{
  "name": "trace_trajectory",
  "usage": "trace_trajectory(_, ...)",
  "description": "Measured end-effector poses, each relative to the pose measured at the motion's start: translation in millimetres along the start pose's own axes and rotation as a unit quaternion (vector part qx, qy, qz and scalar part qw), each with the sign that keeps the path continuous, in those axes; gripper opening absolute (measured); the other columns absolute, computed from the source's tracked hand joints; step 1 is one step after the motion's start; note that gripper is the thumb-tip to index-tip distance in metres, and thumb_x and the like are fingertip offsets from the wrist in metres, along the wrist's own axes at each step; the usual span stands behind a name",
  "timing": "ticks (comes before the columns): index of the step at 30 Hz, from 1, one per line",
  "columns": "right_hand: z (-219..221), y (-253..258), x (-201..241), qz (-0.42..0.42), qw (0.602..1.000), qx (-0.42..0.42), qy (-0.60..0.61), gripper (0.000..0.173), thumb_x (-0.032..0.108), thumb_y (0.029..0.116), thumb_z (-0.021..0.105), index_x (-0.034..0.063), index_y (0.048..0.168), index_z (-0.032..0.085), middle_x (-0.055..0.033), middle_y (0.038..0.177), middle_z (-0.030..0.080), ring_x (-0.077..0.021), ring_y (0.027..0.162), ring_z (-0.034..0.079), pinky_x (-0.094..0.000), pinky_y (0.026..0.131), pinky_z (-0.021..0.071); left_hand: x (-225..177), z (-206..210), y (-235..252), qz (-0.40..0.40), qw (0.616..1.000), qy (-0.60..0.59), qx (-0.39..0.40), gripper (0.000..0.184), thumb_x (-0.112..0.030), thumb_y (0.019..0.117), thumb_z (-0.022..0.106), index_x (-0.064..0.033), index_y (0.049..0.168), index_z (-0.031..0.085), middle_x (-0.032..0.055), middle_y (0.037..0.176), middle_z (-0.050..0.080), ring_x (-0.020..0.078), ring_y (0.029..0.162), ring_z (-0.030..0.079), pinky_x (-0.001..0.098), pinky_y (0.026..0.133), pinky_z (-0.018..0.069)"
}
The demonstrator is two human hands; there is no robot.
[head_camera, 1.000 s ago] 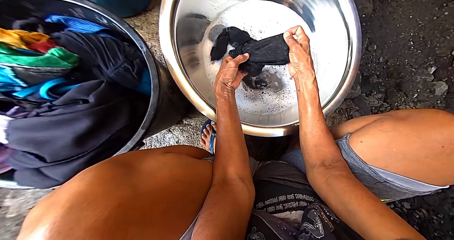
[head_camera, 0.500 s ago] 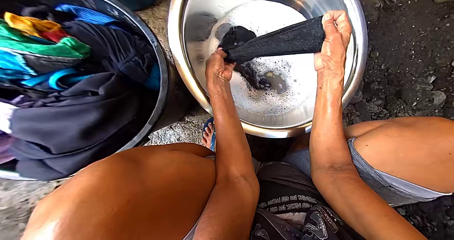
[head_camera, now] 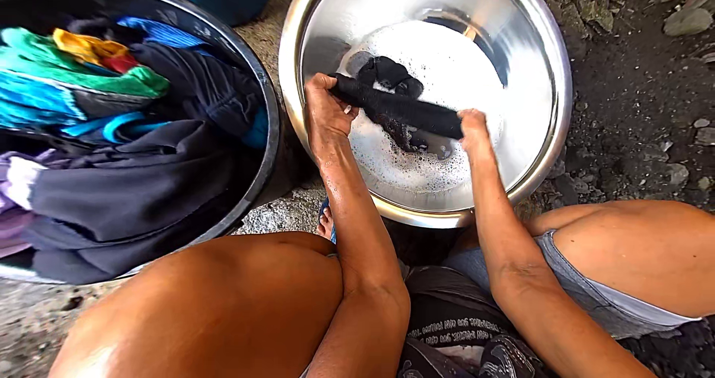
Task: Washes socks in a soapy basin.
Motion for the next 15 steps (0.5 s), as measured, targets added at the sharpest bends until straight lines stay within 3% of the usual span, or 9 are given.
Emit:
trace_trajectory(3, 31.6, -6.2, -32.0, 0.075, 0.986, 0.093, -0.119, 0.036, 0.024, 0.1065, 0.052, 0.0022, 0.134, 0.057, -0.0258, 0.131, 0.058, -0.0389, 0.116, 0.059, -0.0591, 0.090, 0.0514, 0.2, -3.5, -0.9, 0.006, 1.000, -0.007, 0.004, 0.030, -0.028, 0.0987, 0.045, -0.0108, 0.121, 0.054, 0.0100, 0.119, 0.064, 0.0257, 0.114, 0.061, 0.0546, 0.091, 0.0501)
trace_trajectory(5, 38.4, -7.7, -36.1, 0.094, 0.972, 0.117, -0.180, 0.035, 0.022, 0.1071, 0.051, 0.0039, 0.137, 0.055, -0.0264, 0.133, 0.057, -0.0399, 0.116, 0.059, -0.0589, 0.089, 0.0515, 0.3, -4.9, -0.4, 0.048, 0.994, 0.090, -0.037, 0.034, -0.032, 0.1022, 0.049, -0.0068, 0.124, 0.057, 0.0123, 0.118, 0.063, 0.0248, 0.108, 0.062, 0.0493, 0.087, 0.0534)
trace_trajectory(6, 38.5, -5.4, -39.0, 0.104, 0.966, 0.120, -0.206, 0.038, 0.021, 0.1067, 0.050, 0.0038, 0.141, 0.053, -0.0270, 0.136, 0.056, -0.0410, 0.118, 0.059, -0.0597, 0.090, 0.0521, 1.9, -5.1, 2.3, 0.088, 0.978, 0.183, -0.054, 0.035, -0.031, 0.1053, 0.048, -0.0018, 0.121, 0.059, 0.0152, 0.115, 0.063, 0.0246, 0.105, 0.062, 0.0460, 0.086, 0.0534)
trace_trajectory(8, 37.2, 0.1, -44.5, 0.120, 0.952, 0.110, -0.258, 0.044, 0.018, 0.1051, 0.052, 0.0018, 0.146, 0.047, -0.0284, 0.143, 0.051, -0.0432, 0.130, 0.055, -0.0625, 0.099, 0.0505, 5.9, -7.7, 8.4, 0.160, 0.906, 0.388, -0.060, 0.036, -0.023, 0.1071, 0.046, 0.0065, 0.121, 0.062, 0.0256, 0.119, 0.063, 0.0332, 0.112, 0.060, 0.0518, 0.097, 0.0470)
trace_trajectory(10, 36.9, 5.9, -48.0, 0.109, 0.945, 0.073, -0.301, 0.044, 0.021, 0.1040, 0.054, 0.0020, 0.143, 0.052, -0.0269, 0.143, 0.054, -0.0418, 0.134, 0.053, -0.0619, 0.104, 0.0474, 9.0, -7.6, 8.2, 0.175, 0.850, 0.492, -0.067, 0.035, -0.013, 0.1030, 0.050, 0.0013, 0.135, 0.057, 0.0264, 0.128, 0.063, 0.0381, 0.122, 0.059, 0.0548, 0.103, 0.0451)
trace_trajectory(13, 41.7, 11.5, -60.9, 0.062, 0.967, 0.049, -0.243, 0.053, 0.036, 0.1051, 0.056, -0.0012, 0.143, 0.054, -0.0281, 0.143, 0.056, -0.0426, 0.137, 0.050, -0.0617, 0.112, 0.0396, 15.6, -9.0, 11.0, 0.170, 0.834, 0.520, -0.072, 0.055, -0.006, 0.0963, 0.057, -0.0041, 0.149, 0.044, 0.0248, 0.132, 0.062, 0.0398, 0.125, 0.058, 0.0559, 0.104, 0.0461)
trace_trajectory(15, 55.9, -1.8, -61.6, 0.091, 0.985, 0.090, -0.115, 0.065, 0.038, 0.1037, 0.060, 0.0005, 0.153, 0.040, -0.0271, 0.149, 0.049, -0.0399, 0.140, 0.047, -0.0598, 0.113, 0.0402, 22.0, -10.0, 15.2, 0.142, 0.836, 0.528, -0.038, 0.051, -0.012, 0.0990, 0.059, 0.0002, 0.147, 0.047, 0.0289, 0.140, 0.056, 0.0438, 0.133, 0.052, 0.0594, 0.110, 0.0415)
Point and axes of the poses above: each hand's wrist, its own y-axis towards the middle knuckle, its own z-axis out of the palm, x = y × z, the point moved 2 cm from there along y, towards the middle knuckle
